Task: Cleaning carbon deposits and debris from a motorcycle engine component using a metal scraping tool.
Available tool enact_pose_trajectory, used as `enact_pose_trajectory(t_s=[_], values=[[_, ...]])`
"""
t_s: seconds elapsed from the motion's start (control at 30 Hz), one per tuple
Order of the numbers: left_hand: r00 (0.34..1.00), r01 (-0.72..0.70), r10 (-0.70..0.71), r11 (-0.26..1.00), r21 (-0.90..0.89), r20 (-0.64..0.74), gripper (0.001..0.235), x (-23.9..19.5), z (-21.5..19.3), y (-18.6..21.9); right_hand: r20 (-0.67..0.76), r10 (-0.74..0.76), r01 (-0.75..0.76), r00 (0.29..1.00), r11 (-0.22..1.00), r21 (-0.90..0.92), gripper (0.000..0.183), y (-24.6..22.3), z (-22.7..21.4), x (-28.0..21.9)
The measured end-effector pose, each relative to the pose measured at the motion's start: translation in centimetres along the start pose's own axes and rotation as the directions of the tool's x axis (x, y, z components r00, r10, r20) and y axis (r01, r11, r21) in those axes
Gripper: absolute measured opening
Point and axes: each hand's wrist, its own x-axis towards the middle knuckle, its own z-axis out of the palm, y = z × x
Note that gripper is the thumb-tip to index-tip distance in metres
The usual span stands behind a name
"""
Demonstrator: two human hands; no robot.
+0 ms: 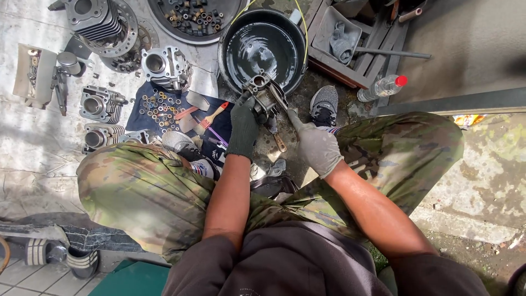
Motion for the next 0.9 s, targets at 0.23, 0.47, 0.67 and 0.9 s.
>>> enact_pose_trajectory(t_s=[0.23, 0.47, 0.67, 0.9], values=[[0.999, -0.041, 0.041, 0.999, -0.006, 0.007, 0.037, 0.2, -0.5, -0.4, 0.066, -0.090, 0.080, 0.994, 0.986, 0.144, 0.086, -2.0, -0.5, -1.1], [0.999, -0.036, 0.036, 0.997, -0.067, -0.005, 0.034, 2.6, -2.2, -2.4, 0.026, -0.074, 0.069, 0.997, 0.985, 0.155, 0.073, -3.2, -2.7, -2.4], [0.999, -0.035, 0.034, 0.999, -0.039, -0.028, 0.033, 2.8, -2.4, -2.3, -0.064, -0.074, 0.082, 0.995, 0.986, 0.143, 0.063, -2.4, -1.2, -1.0], [0.994, -0.056, 0.051, 0.997, -0.051, -0.101, 0.034, 4.1, -4.5, -2.3, -0.061, -0.106, 0.111, 0.992, 0.990, 0.082, 0.067, -2.7, -2.6, -1.1]])
